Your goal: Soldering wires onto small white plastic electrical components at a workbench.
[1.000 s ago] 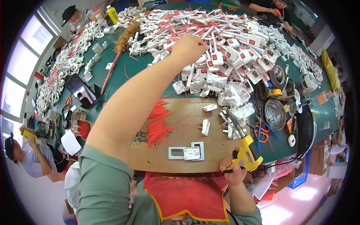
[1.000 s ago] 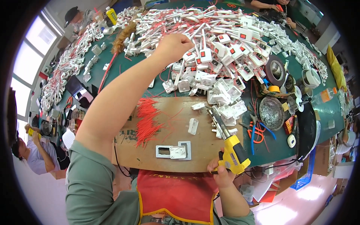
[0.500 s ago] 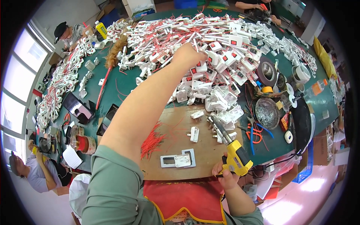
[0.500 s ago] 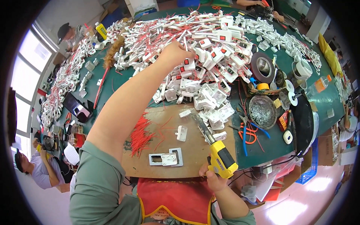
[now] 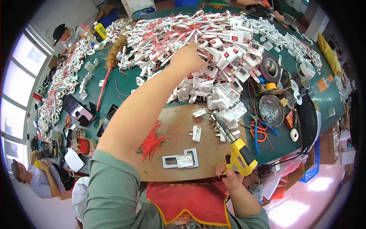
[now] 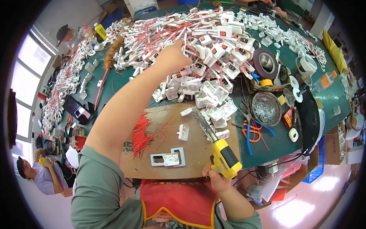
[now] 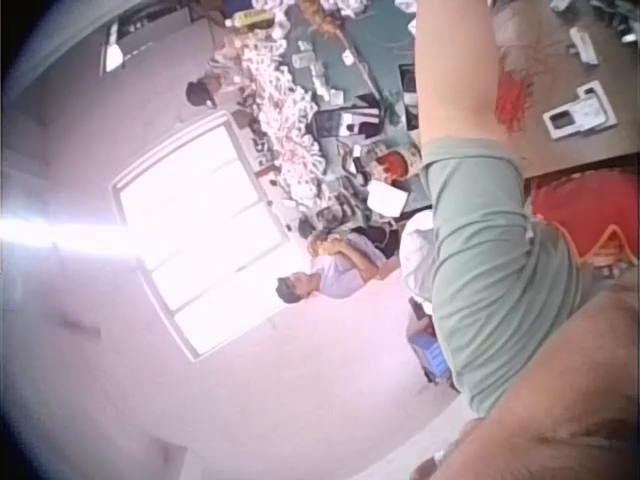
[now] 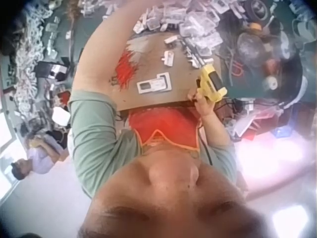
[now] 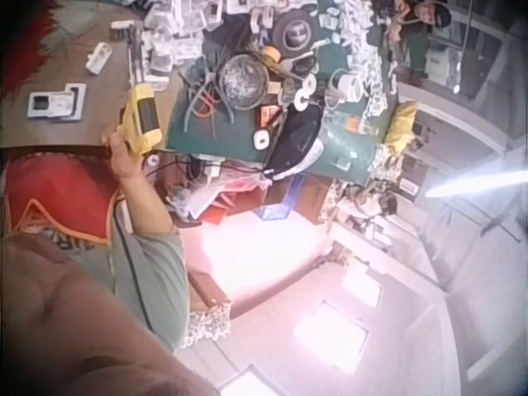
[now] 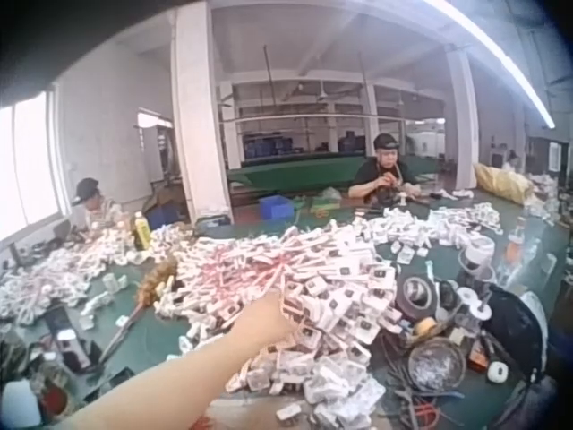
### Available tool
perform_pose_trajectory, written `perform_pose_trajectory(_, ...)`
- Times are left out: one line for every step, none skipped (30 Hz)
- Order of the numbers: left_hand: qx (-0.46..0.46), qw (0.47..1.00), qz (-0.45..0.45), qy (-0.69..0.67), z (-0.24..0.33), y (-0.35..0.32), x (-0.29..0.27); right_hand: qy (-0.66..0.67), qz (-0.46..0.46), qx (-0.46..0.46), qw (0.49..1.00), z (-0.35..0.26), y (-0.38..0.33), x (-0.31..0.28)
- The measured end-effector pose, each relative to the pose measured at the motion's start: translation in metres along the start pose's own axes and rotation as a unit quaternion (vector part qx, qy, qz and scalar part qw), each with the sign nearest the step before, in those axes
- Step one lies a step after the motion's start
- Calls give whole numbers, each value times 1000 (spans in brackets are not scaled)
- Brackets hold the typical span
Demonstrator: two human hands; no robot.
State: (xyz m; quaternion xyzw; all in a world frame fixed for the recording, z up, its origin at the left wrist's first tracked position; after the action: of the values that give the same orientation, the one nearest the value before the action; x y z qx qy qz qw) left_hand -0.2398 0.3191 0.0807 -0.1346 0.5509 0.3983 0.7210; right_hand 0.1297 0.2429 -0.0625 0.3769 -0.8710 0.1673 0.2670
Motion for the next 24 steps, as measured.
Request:
perform_pose_trajectory(-1, 999, -13, -36, -3, 1, -1, 2, 2, 3, 1000, 0, 0, 0)
perform_pose_trajectory(-3, 997, -25, -71, -8, 1, -4, 5, 3, 6, 1000, 1, 0, 0)
perform_pose_trajectory(-2, 997, -26, -71, -16, 2, -6, 6, 3, 6, 1000, 1, 0, 1)
perform_pose_trajectory(-30, 987, -52, -150, -26, 2, -2, 6, 2, 6, 1000, 1, 0, 1)
perform_pose_trajectory(-59, 969, -76, -227, -37, 2, 4, 6, -1, 7, 1000, 1, 0, 2)
perform_pose_trajectory(-64, 964, -55, -251, -45, 4, 4, 7, -2, 8, 1000, 1, 0, 2)
perform_pose_trajectory(-66, 964, -54, -250, -52, 6, 6, 3, -3, 9, 1000, 2, 0, 2)
perform_pose_trajectory(-70, 965, -70, -242, -52, 5, 8, -2, -2, 9, 1000, 2, 0, 1)
perform_pose_trajectory(-74, 966, -86, -233, -52, 3, 10, -3, -1, 10, 1000, 2, 0, 1)
perform_pose_trajectory(-85, 967, -75, -229, -53, 1, 10, -5, -1, 7, 1000, 0, 1, 1)
perform_pose_trajectory(-85, 966, -76, -230, -49, -2, 13, -7, -2, 3, 1000, -1, 1, 1)
perform_pose_trajectory(-33, 986, -13, -162, -40, -2, 4, -8, -1, 3, 1000, 0, 0, 0)
perform_pose_trajectory(19, 994, 49, -92, -29, -2, -6, -8, 1, 4, 1000, 0, 0, -2)
perform_pose_trajectory(18, 994, 50, -93, -29, -2, -5, -10, 2, 6, 1000, 1, 0, -2)
perform_pose_trajectory(29, 997, 41, -66, -27, -2, -2, -12, 2, 7, 1000, 1, 1, -1)
perform_pose_trajectory(40, 998, 32, -38, -25, -1, 1, -13, 0, 5, 1000, 1, 2, 2)
perform_pose_trajectory(53, 998, 21, -9, -18, -2, 1, -12, -1, 3, 1000, 0, 2, 2)
perform_pose_trajectory(0, 997, -50, -63, -24, 0, 8, -12, 2, 3, 1000, 0, 2, 1)
perform_pose_trajectory(2, 997, -52, -64, -23, 0, 3, -5, 5, 12, 1000, 2, 2, 0)
perform_pose_trajectory(-57, 981, -91, -163, -29, -2, 6, 2, 6, 22, 1000, 4, 2, -1)
perform_pose_trajectory(-115, 950, -129, -259, -32, -6, 12, 3, 8, 21, 1000, 3, 1, -1)
perform_pose_trajectory(-126, 931, -106, -325, -32, -6, 13, -2, 9, 17, 1000, 3, 1, -2)
perform_pose_trajectory(-127, 932, -103, -323, -41, -3, 13, -7, 5, 15, 1000, 3, 1, 1)
perform_pose_trajectory(-160, 907, -134, -366, -49, -1, 19, -7, 5, 15, 1000, 3, 1, 1)
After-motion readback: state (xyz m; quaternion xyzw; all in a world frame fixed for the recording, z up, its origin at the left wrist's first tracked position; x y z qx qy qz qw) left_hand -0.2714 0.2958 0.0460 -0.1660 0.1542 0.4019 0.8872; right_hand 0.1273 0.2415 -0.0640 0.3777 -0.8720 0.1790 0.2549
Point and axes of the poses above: each hand's wrist, its own y-axis towards the middle knuckle, its own x-axis out of the palm, z = x × y, the point moved 9 cm from there along y, towards the middle knuckle, and after that the axes turned 10 degrees about z, right-handed, at the moved point
